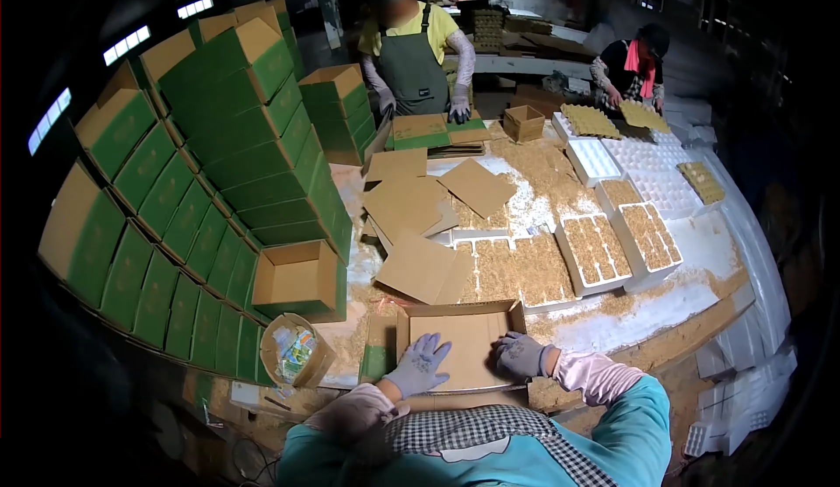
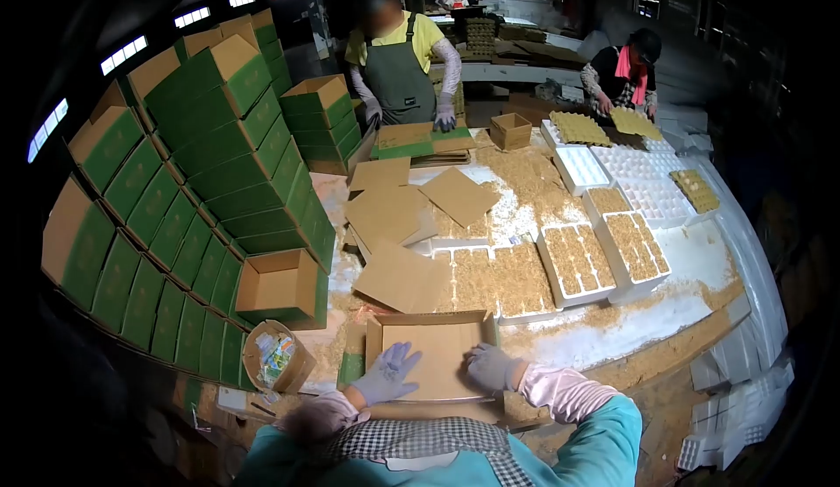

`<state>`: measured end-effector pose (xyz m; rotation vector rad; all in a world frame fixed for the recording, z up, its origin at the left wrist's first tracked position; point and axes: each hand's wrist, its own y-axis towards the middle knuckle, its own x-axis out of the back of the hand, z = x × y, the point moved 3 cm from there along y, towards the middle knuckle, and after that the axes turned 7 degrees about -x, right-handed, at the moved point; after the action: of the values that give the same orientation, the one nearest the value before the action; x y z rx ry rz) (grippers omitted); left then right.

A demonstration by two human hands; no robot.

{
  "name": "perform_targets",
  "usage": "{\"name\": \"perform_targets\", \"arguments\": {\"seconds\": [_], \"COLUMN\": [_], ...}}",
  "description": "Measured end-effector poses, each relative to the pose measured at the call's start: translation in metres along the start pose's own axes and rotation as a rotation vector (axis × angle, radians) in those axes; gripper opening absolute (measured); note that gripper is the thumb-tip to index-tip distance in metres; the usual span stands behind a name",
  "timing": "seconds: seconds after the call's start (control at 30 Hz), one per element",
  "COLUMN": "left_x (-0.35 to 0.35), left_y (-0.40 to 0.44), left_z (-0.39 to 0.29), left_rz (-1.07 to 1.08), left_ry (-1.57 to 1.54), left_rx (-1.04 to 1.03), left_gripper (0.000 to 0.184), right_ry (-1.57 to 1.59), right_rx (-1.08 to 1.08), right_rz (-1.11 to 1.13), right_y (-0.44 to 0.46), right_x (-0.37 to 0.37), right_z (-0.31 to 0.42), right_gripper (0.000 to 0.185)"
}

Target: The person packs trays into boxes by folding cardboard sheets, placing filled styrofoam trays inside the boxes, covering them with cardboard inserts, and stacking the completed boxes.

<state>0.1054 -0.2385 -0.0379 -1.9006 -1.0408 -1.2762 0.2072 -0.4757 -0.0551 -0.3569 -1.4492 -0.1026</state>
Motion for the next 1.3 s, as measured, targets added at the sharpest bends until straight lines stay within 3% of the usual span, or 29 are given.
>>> {"name": "perform_targets", "arguments": {"seconds": [0.07, 0.1, 0.13, 0.2, 0.23, 0.27, 0.3, 0.33, 0.4, 0.43, 0.47, 0.5, 0.53, 0.57, 0.6, 0.67, 0.7, 0.73, 0.8, 0.83, 0.93, 1.0, 1.07, 1.1, 1.13, 1.2, 1.27, 1.3], "left_x": [0.012, 0.005, -0.009, -0.024, -0.025, -0.022, 0.025, 0.035, 0.066, 0.058, 0.034, 0.006, -0.011, -0.026, -0.046, -0.074, -0.063, -0.048, -0.052, -0.041, -0.073, -0.013, 0.066, 0.082, 0.101, 0.115, 0.055, 0.058], "left_y": [0.004, 0.01, 0.018, 0.02, 0.017, 0.017, 0.007, -0.008, -0.037, -0.042, -0.045, -0.05, -0.043, -0.024, -0.007, 0.01, 0.005, -0.002, -0.01, -0.017, -0.022, -0.031, -0.083, -0.109, -0.146, -0.212, -0.262, -0.268], "left_z": [-0.003, 0.0, 0.006, 0.019, 0.024, 0.032, 0.015, 0.024, 0.04, 0.049, 0.071, 0.086, 0.091, 0.095, 0.093, 0.082, 0.073, 0.069, 0.076, 0.082, 0.113, 0.105, 0.128, 0.161, 0.2, 0.271, 0.379, 0.389], "left_rz": [0.197, 0.2, 0.22, 0.246, 0.192, 0.129, 0.102, 0.099, -0.429, -0.433, -0.425, -0.393, -0.395, -0.387, -0.38, -0.394, -0.39, -0.381, -0.448, -0.467, -0.477, -0.631, -0.599, -1.032, -1.251, -1.504, -1.512, -1.583], "left_ry": [0.292, 0.299, 0.329, 0.353, 0.18, 0.014, -0.433, -0.431, -0.092, -0.097, -0.489, -0.88, -0.896, -0.871, -0.858, -0.849, -0.756, -0.672, -0.761, -0.925, -1.056, -1.096, -0.963, -0.74, -0.465, -0.244, -0.538, -0.512], "left_rx": [0.13, 0.127, 0.171, 0.215, 0.153, 0.092, 0.113, 0.113, -0.227, -0.223, 0.152, 0.539, 0.552, 0.558, 0.576, 0.654, 0.727, 0.813, 0.779, 0.707, 0.615, 0.193, 0.404, 0.518, 0.735, 0.976, 0.94, 0.806], "left_gripper": [0.078, 0.078, 0.079, 0.08, 0.079, 0.078, 0.071, 0.071, 0.062, 0.062, 0.059, 0.057, 0.057, 0.067, 0.078, 0.101, 0.107, 0.114, 0.108, 0.095, 0.077, 0.068, 0.055, 0.051, 0.046, 0.037, 0.033, 0.031], "right_ry": [0.044, 0.087, 0.289, 0.092, 0.095, 0.227, 0.354, 0.488, 0.559, 0.444, 0.396, 0.557, 0.717, 0.606, 0.221, 0.699, 0.726, 0.445, 0.835, 0.828, 1.753, 1.91, 2.083, 2.147, 2.155, 2.14, 2.085, 1.99], "right_rx": [-0.095, -0.187, -0.269, -0.389, -0.388, -0.378, -0.366, -0.35, -0.611, -0.81, -0.851, -0.742, -0.63, -0.453, -0.401, -0.469, -0.612, -0.761, -0.995, -0.956, -0.692, -0.712, -0.738, -0.673, -0.617, -0.645, -0.52, -0.502], "right_rz": [0.067, 0.132, 0.04, 0.294, 0.297, 0.194, 0.081, -0.021, -0.541, -0.629, -0.528, -0.44, -0.352, -0.241, -0.145, -0.273, -0.441, -0.542, -0.533, -0.479, -0.474, -0.499, -0.581, -0.598, -0.622, -0.756, -0.787, -0.781], "right_y": [0.004, 0.013, 0.023, 0.044, 0.04, 0.034, 0.029, 0.019, -0.025, -0.045, -0.053, -0.041, -0.02, 0.001, 0.019, 0.01, 0.0, -0.015, -0.029, -0.019, 0.024, 0.033, 0.045, 0.063, 0.08, 0.134, 0.191, 0.217], "right_x": [0.031, 0.047, 0.053, 0.048, 0.045, 0.046, 0.05, 0.054, 0.099, 0.106, 0.106, 0.081, 0.047, 0.028, 0.016, 0.017, 0.013, 0.029, -0.087, -0.074, 0.016, 0.011, 0.023, 0.055, 0.057, 0.107, 0.096, 0.095], "right_z": [0.014, 0.023, 0.029, 0.048, 0.05, 0.047, 0.039, 0.034, 0.017, 0.005, -0.001, 0.0, 0.005, 0.021, 0.032, 0.014, 0.002, 0.005, -0.025, -0.017, 0.031, 0.02, 0.019, 0.031, 0.025, 0.044, 0.033, 0.032], "right_gripper": [0.039, 0.049, 0.059, 0.061, 0.061, 0.056, 0.052, 0.048, 0.047, 0.047, 0.049, 0.052, 0.055, 0.062, 0.064, 0.067, 0.08, 0.092, 0.09, 0.09, 0.08, 0.066, 0.061, 0.056, 0.056, 0.044, 0.054, 0.048]}}
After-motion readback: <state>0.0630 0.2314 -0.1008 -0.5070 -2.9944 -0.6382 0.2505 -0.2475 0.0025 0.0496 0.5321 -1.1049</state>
